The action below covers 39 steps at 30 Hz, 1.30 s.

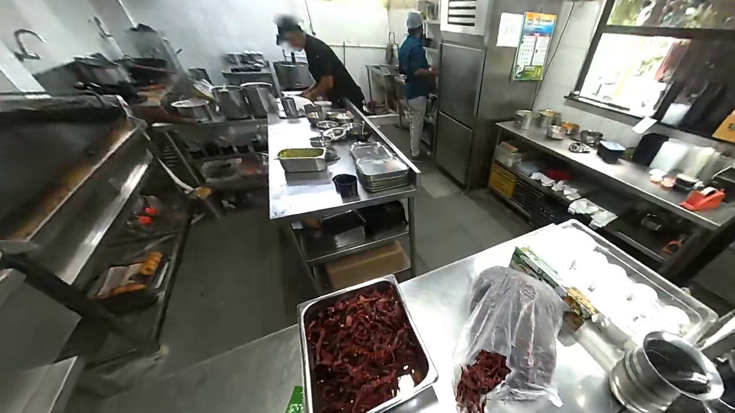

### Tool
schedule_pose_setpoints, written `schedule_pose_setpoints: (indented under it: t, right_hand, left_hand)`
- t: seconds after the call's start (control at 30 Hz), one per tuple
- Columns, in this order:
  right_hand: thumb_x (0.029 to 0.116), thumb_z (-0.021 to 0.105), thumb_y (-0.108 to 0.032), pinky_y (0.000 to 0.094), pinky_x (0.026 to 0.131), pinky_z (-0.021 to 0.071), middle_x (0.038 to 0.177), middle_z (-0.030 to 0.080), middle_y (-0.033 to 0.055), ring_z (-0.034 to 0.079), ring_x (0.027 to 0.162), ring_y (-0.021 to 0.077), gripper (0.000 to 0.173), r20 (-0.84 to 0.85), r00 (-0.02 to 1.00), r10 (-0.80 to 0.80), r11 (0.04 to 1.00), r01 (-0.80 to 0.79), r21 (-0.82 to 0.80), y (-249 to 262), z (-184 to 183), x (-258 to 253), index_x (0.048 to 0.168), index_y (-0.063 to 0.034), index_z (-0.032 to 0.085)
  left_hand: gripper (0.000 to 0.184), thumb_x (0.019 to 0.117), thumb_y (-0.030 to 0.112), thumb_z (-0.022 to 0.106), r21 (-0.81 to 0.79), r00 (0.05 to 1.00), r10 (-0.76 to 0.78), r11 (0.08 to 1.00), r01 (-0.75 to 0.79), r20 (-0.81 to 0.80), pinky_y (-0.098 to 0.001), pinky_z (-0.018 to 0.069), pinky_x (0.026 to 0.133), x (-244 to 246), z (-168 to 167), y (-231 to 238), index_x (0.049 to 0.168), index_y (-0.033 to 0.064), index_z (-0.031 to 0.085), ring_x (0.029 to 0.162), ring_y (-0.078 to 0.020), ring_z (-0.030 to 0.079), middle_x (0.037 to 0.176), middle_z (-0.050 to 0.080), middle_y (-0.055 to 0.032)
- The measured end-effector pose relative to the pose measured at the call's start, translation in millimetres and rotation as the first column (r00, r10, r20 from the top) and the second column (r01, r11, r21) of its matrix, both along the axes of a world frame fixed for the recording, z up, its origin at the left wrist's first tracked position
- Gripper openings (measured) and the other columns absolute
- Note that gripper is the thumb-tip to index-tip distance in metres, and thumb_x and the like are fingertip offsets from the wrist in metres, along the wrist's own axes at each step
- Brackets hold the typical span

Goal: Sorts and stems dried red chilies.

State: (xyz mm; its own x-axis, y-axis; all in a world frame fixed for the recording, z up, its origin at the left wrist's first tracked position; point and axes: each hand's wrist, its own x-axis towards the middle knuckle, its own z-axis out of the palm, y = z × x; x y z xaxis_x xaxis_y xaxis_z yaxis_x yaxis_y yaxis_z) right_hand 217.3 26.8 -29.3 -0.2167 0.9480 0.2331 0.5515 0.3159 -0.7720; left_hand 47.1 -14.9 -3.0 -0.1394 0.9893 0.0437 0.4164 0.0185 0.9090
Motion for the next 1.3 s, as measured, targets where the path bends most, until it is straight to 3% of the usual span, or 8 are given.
schedule_pose_setpoints:
  t: [0.13,0.27,0.37,0.53,0.7,0.83,1.03,1.3]
  right_hand:
    - [0.1011,0.056,-0.033,0.0416,0.084,0.0560,0.089,0.074,-0.0014,0.070,0.087,0.0133,0.028,0.061,0.995,0.080,0.990,-0.073,-0.118,18.7,-26.7,14.7,0.097,-0.0168,0.078]
    - [0.1028,0.055,-0.040,0.0425,0.098,0.0549,0.123,0.072,0.0034,0.070,0.108,0.0159,0.051,0.002,0.869,0.495,0.736,-0.419,-0.532,0.3,-13.6,7.9,0.149,-0.0190,0.056]
    - [0.1013,0.055,-0.044,0.0467,0.100,0.0546,0.125,0.072,0.0023,0.069,0.113,0.0172,0.045,0.101,0.922,0.375,0.812,-0.273,-0.516,-11.8,-19.1,9.0,0.139,-0.0215,0.065]
    - [0.1040,0.056,-0.035,0.0474,0.091,0.0588,0.113,0.075,0.0014,0.072,0.101,0.0163,0.031,0.146,0.989,-0.034,0.934,0.083,-0.347,2.7,-24.8,58.3,0.124,-0.0178,0.074]
    - [0.1040,0.057,-0.033,0.0491,0.089,0.0578,0.110,0.075,0.0023,0.072,0.098,0.0190,0.029,0.229,0.963,-0.140,0.939,0.202,-0.277,-0.2,-24.9,95.2,0.119,-0.0174,0.076]
    - [0.1038,0.055,-0.036,0.0466,0.086,0.0583,0.105,0.076,-0.0008,0.071,0.095,0.0156,0.030,0.250,0.964,-0.087,0.942,0.161,-0.295,-9.4,-36.5,91.4,0.117,-0.0199,0.076]
    - [0.1033,0.056,-0.034,0.0440,0.090,0.0568,0.108,0.075,-0.0018,0.070,0.100,0.0139,0.028,0.146,0.989,-0.029,0.950,0.073,-0.304,-15.7,-35.4,55.1,0.115,-0.0189,0.077]
    - [0.1039,0.054,-0.042,0.0380,0.073,0.0571,0.086,0.072,-0.0038,0.067,0.079,0.0102,0.034,-0.071,0.992,0.108,0.903,-0.128,-0.411,-6.9,-11.0,28.7,0.096,-0.0186,0.077]
  left_hand:
    - [0.024,0.1001,0.019,0.060,0.148,0.906,0.173,0.981,-0.124,-0.387,-0.0465,0.0601,0.083,-52.0,10.1,31.9,0.113,0.0057,0.075,0.089,-0.0231,0.071,0.101,0.074,-0.0103]
    - [0.040,0.1030,0.026,0.060,0.021,0.748,0.038,0.999,-0.033,-0.663,-0.0630,0.0470,0.103,-98.3,24.1,53.9,0.141,0.0126,0.062,0.125,-0.0415,0.058,0.138,0.060,-0.0195]
    - [0.049,0.1025,0.022,0.060,0.079,0.723,0.035,0.997,0.027,-0.690,-0.0612,0.0369,0.115,-100.4,28.6,48.0,0.150,0.0105,0.053,0.142,-0.0413,0.044,0.155,0.046,-0.0189]
    - [0.025,0.1007,0.017,0.062,0.012,0.862,-0.109,0.991,0.133,-0.495,-0.0497,0.0583,0.093,-58.9,-23.6,20.1,0.120,0.0069,0.072,0.101,-0.0254,0.071,0.114,0.072,-0.0109]
    - [0.032,0.1016,0.037,0.061,-0.341,0.853,-0.155,0.940,-0.029,-0.499,-0.0561,0.0573,0.075,-23.8,-84.3,8.9,0.099,0.0065,0.072,0.082,-0.0315,0.070,0.088,0.071,-0.0130]
    - [0.050,0.0994,0.053,0.058,-0.434,0.814,-0.141,0.889,-0.146,-0.563,-0.0612,0.0548,0.077,-13.6,-92.7,29.9,0.098,0.0056,0.072,0.089,-0.0370,0.070,0.093,0.072,-0.0160]
    - [0.032,0.1002,0.031,0.060,-0.524,0.811,-0.210,0.841,-0.135,-0.546,-0.0646,0.0533,0.082,-18.0,-76.0,44.9,0.110,0.0012,0.069,0.100,-0.0433,0.068,0.104,0.070,-0.0231]
    - [0.016,0.1032,0.024,0.062,-0.298,0.984,-0.151,0.939,0.172,0.094,-0.0395,0.0605,0.071,-39.5,-50.7,15.5,0.107,0.0111,0.069,0.077,-0.0180,0.069,0.092,0.072,-0.0036]
